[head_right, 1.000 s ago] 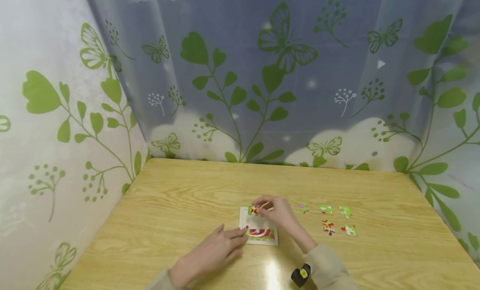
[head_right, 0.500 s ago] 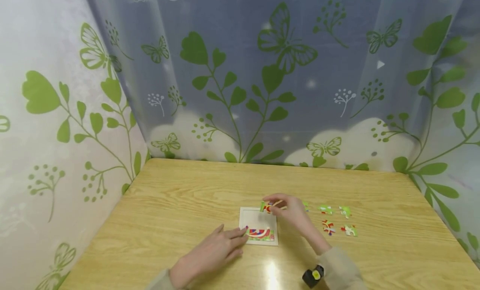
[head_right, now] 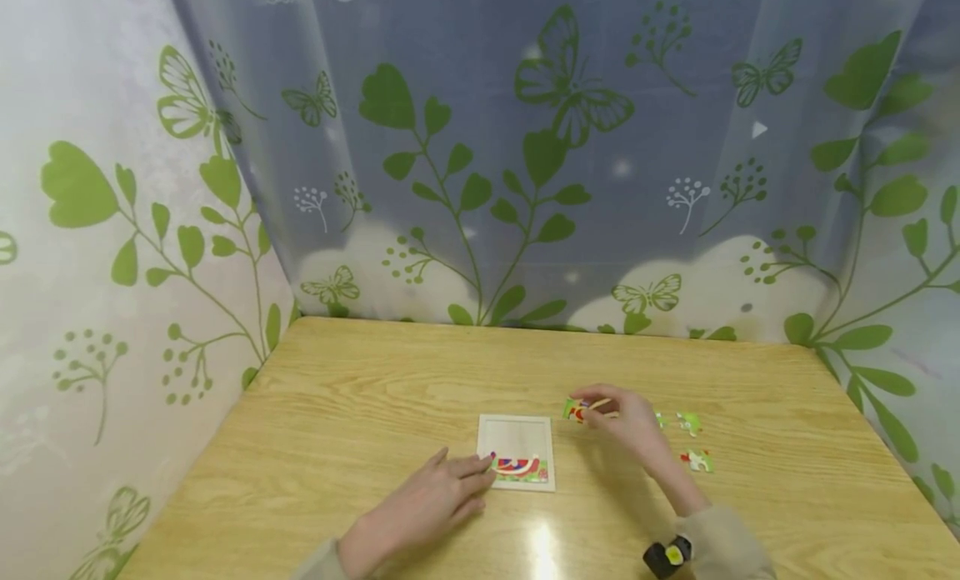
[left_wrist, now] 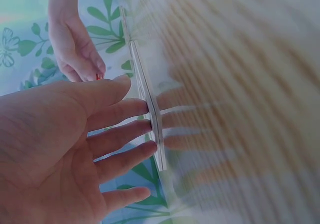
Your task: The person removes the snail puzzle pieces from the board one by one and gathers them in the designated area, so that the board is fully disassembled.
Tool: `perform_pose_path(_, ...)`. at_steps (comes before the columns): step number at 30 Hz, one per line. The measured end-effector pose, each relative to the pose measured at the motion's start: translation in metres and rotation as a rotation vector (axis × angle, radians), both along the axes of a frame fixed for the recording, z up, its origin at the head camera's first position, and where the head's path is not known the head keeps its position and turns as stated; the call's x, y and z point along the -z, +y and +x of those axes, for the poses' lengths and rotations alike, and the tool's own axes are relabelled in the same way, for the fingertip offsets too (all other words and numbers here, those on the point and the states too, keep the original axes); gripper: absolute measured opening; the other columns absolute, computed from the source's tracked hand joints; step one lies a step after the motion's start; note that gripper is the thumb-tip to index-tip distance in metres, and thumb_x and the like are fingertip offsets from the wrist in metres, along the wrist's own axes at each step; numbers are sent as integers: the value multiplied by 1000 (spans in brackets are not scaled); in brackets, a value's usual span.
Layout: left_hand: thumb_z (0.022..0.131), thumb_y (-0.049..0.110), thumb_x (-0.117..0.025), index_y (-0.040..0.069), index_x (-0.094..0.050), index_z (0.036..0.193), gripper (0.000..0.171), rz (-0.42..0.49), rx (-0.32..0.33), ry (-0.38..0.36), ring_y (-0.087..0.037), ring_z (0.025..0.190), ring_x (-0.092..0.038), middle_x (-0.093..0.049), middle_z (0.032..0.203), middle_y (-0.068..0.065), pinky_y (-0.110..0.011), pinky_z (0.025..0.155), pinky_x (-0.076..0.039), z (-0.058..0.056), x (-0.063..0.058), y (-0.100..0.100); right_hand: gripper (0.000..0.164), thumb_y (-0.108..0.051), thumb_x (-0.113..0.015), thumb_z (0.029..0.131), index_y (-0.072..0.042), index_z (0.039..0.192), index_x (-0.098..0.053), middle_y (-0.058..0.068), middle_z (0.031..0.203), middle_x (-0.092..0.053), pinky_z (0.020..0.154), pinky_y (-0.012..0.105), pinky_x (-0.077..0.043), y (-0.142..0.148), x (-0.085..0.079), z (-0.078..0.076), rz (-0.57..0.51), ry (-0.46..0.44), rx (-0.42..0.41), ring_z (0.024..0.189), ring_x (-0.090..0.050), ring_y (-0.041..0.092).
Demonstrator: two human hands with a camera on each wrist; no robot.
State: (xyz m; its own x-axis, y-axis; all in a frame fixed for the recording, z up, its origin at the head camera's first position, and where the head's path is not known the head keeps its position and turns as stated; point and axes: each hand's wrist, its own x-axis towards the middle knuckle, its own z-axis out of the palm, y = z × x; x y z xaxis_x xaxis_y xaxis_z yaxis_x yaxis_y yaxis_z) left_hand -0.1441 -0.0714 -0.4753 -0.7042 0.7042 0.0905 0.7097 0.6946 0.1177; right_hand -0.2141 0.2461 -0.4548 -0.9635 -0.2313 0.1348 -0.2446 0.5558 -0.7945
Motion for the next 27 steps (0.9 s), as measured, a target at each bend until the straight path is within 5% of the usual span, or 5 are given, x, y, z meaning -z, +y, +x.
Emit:
perform_pose_path(6,104,32,-57,15,-62,139,40,-6,-13,-10,-20,136,-53,-52,151,-2,-55,114,-40,-1,1,1,28,-12,-71,95,-8,123,-72,15,117,-71,74,33,-57,17,0,4,79,-9,44,96,-72,28)
perform_pose_path(16,103,31,-59,15,-64,138,39,1,-10,-1,-19,135,-54,-54,150,-2,-56,113,-41,-2,1,1,27,-6,-72,92,-2,118,-73,18,108,-72,50,27,-49,37,9,8,159,-79,-2,85,-73,26)
perform_pose_path(27,102,31,-60,14,-65,137,38,3,-13,-5,-19,133,-55,-55,148,-2,-56,112,-41,-1,-1,2,18,-6,-77,87,-4,106,-75,7,93,-73,64,30,-58,42,18,6,226,-63,-29,79,-72,22)
